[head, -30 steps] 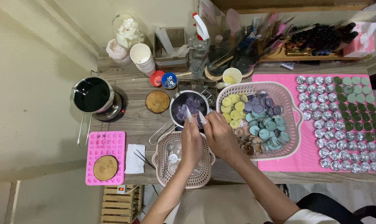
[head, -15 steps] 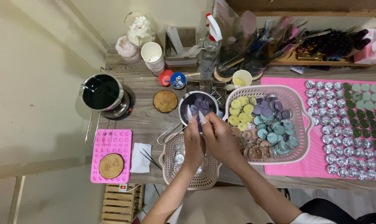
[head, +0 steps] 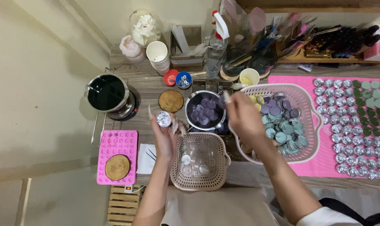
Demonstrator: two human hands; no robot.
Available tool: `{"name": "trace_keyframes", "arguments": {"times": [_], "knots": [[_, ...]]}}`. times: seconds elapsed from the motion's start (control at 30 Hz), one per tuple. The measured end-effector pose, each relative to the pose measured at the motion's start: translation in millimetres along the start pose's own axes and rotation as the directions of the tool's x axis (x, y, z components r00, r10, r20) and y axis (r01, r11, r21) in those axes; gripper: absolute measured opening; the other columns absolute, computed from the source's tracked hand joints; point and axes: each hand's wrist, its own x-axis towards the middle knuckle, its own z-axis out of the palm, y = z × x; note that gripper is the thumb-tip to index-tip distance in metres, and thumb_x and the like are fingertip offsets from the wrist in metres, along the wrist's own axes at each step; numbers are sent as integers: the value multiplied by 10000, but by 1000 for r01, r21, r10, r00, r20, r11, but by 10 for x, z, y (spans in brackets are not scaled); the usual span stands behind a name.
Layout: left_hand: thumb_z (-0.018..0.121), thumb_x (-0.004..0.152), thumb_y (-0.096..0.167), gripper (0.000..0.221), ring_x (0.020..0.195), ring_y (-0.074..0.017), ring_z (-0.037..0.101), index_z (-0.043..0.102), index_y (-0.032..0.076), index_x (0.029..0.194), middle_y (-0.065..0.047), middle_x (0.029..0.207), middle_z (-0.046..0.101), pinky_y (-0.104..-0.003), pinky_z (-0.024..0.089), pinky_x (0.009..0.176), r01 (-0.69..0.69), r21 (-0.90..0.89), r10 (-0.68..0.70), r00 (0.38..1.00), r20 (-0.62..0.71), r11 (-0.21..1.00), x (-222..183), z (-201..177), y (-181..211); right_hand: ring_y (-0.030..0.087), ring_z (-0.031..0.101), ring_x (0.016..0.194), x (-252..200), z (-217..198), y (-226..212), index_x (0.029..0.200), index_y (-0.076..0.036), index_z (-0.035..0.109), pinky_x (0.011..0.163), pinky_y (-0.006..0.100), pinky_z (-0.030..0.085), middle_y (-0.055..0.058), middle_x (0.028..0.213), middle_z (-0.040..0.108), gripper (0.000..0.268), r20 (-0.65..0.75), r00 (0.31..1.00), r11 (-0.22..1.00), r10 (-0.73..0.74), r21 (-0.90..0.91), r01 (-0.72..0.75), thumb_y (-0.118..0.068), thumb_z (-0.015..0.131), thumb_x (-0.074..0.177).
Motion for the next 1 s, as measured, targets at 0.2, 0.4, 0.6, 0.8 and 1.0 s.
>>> {"name": "trace_keyframes", "arguments": {"times": [0.2,0.4,0.6,0.8,1.0], "knots": [[635,958,329,420,927,-172,703,665,94,1305,-60,1103,733,-337,591,798,-207,613,156,978,136,762,-178,367,161,363,623,898,99,849,311,894,22,652,798,496,509,201,925,660,294,281,942,967,184,-223,-122,-265,716,897],[836,845,254,585,1157,-254,712,631,92,1369,-119,1288,713,-383,577,953,-491,809,330,860,390,323,-288,712,408,300,647,877,2,593,231,1183,-12,692,813,440,522,217,1000,722,393,522,770,822,368,205,-532,-338,513,1056],[859,823,289,556,1211,-282,695,664,119,1315,-107,1294,723,-395,557,1019,-600,777,348,782,518,191,-301,914,314,179,685,1062,-182,22,-55,1314,17,583,973,341,527,101,1190,722,539,707,692,149,146,676,-722,-374,317,1055],[700,942,252,482,1247,-257,684,648,103,1398,-101,1351,709,-406,530,1048,-456,762,222,890,399,459,-262,1004,186,214,676,1065,-291,-87,-4,1348,63,570,986,370,548,142,1171,690,446,464,881,269,90,841,-470,-270,399,1105],[396,1102,383,517,1311,-237,617,560,25,1436,-133,1414,654,-392,476,1148,35,233,-83,976,199,972,-221,1056,39,280,616,1168,-414,-68,-167,1370,16,508,957,359,532,192,1283,570,442,-129,990,960,-60,265,93,-148,658,989]]}}
